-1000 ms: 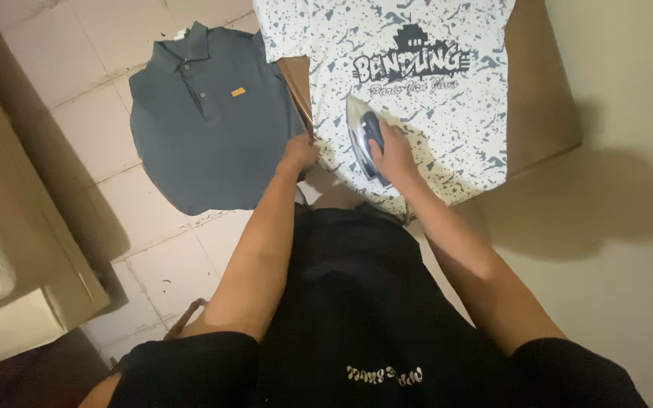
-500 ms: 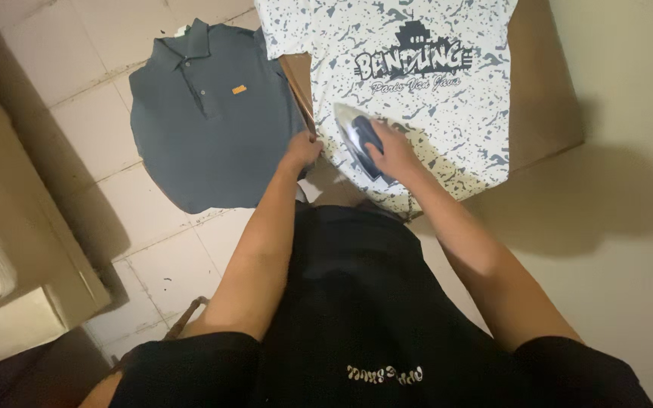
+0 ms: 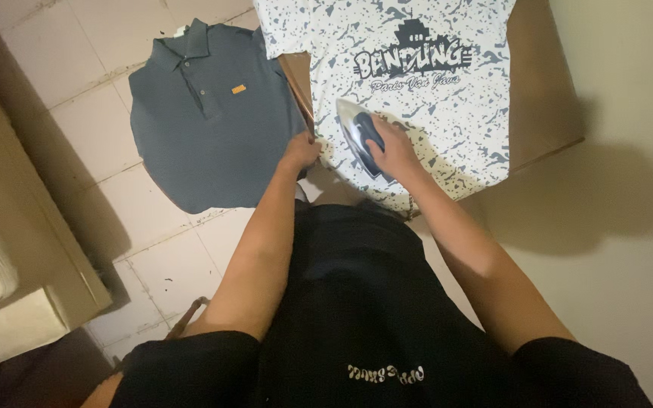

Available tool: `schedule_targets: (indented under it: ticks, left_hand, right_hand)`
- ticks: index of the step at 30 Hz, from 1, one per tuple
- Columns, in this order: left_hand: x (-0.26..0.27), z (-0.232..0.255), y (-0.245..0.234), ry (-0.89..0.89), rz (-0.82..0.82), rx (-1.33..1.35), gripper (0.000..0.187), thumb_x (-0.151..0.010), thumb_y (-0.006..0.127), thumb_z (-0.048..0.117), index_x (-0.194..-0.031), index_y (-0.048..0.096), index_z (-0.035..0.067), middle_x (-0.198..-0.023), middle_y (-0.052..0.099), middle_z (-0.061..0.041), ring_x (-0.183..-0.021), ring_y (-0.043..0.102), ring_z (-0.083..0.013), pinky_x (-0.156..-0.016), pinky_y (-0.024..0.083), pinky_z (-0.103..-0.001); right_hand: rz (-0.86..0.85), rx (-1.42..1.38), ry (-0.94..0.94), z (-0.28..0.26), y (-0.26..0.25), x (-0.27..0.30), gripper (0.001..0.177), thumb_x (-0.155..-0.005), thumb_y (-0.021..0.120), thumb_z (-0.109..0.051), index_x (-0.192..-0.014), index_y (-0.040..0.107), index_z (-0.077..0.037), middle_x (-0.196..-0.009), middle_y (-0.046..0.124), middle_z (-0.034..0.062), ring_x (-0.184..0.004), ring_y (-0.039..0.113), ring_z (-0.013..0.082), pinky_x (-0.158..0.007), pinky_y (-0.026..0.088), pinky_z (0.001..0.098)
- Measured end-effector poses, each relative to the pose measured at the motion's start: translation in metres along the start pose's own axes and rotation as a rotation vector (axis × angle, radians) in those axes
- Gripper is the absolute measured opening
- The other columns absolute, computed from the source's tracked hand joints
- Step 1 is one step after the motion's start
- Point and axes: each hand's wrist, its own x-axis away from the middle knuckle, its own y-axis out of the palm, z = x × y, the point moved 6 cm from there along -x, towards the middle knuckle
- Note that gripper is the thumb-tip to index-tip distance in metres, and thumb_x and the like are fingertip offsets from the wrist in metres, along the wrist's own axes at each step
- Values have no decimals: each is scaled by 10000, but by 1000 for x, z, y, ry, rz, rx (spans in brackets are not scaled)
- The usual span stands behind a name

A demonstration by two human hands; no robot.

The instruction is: The person irons a white patterned t-shirt laid flat on a wooden table. They use a handheld iron to smooth the fabric, moving it across the front and sleeves while holding the shirt in place with the other hand. A dark polo shirt remains untouched beside the t-shirt.

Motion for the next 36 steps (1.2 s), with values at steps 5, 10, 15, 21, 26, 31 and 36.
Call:
schedule_targets:
  ticks: [5, 10, 15, 21, 26, 31, 36]
  left_hand:
    - [-3, 8, -5, 155, 60, -104, 381, -912, 666, 248, -1174, 680, -29, -1143, 714, -214, -1054, 685, -317, -928, 523, -411]
    - [-5, 3, 1, 82, -43, -84, 398, -892, 682, 271, -1162, 697, -21, -1101, 751, -181, -1007, 730, -291, -909, 547, -393]
    - [-8, 2, 5, 194, -66, -77, 441, -878, 733, 306, -1131, 710, -55, -1067, 759, -191, -969, 717, -281, -877, 557, -404]
    - [-19, -6, 11, 175, -48, -129, 471, -905, 710, 325, -1213, 666, -28, -1163, 716, -204, -1072, 685, -309, -948, 524, -402]
    - [-16, -10, 17, 151, -65, -53, 498, -869, 706, 289, -1248, 647, -28, -1212, 717, -207, -1120, 686, -319, -981, 522, -414]
    - [10, -7, 24, 143, -241, -84, 566, -883, 688, 375, -1313, 677, 7, -1296, 703, -177, -1192, 659, -317, -1024, 487, -403]
    - [39, -17, 33, -45, -262, -11, 565, -936, 648, 410, -1370, 635, 48, -1343, 625, -126, -1233, 552, -268, -1018, 428, -407]
  right_hand:
    - [34, 40, -184, -17, -7, 3, 587, -958, 713, -145, -1491, 482, -57, -1369, 629, 259, -1240, 602, 420, -1061, 485, 448]
    - [-7, 33, 118, -11, -5, -2, 607, -964, 665, -169, -1519, 451, -49, -1312, 618, 252, -1188, 602, 396, -1033, 471, 454]
    - [31, -28, 21, -7, -6, 3, 562, -939, 686, -173, -1471, 535, -74, -1291, 657, 233, -1171, 639, 398, -1039, 505, 437]
    - [-29, 36, -158, -16, -6, 10, 567, -940, 718, -178, -1457, 535, -35, -1331, 634, 266, -1203, 604, 440, -1036, 477, 474]
    - [53, 20, 18, -7, -8, 8, 597, -952, 682, -172, -1507, 494, -57, -1277, 640, 255, -1152, 626, 436, -1001, 499, 463]
    - [-57, -27, -144, -9, -13, 21, 574, -913, 715, -136, -1450, 536, -43, -1248, 666, 260, -1117, 653, 429, -990, 520, 455]
    - [-146, -24, 15, -10, -6, 25, 570, -918, 683, -130, -1465, 537, -69, -1229, 656, 251, -1098, 646, 393, -924, 493, 454]
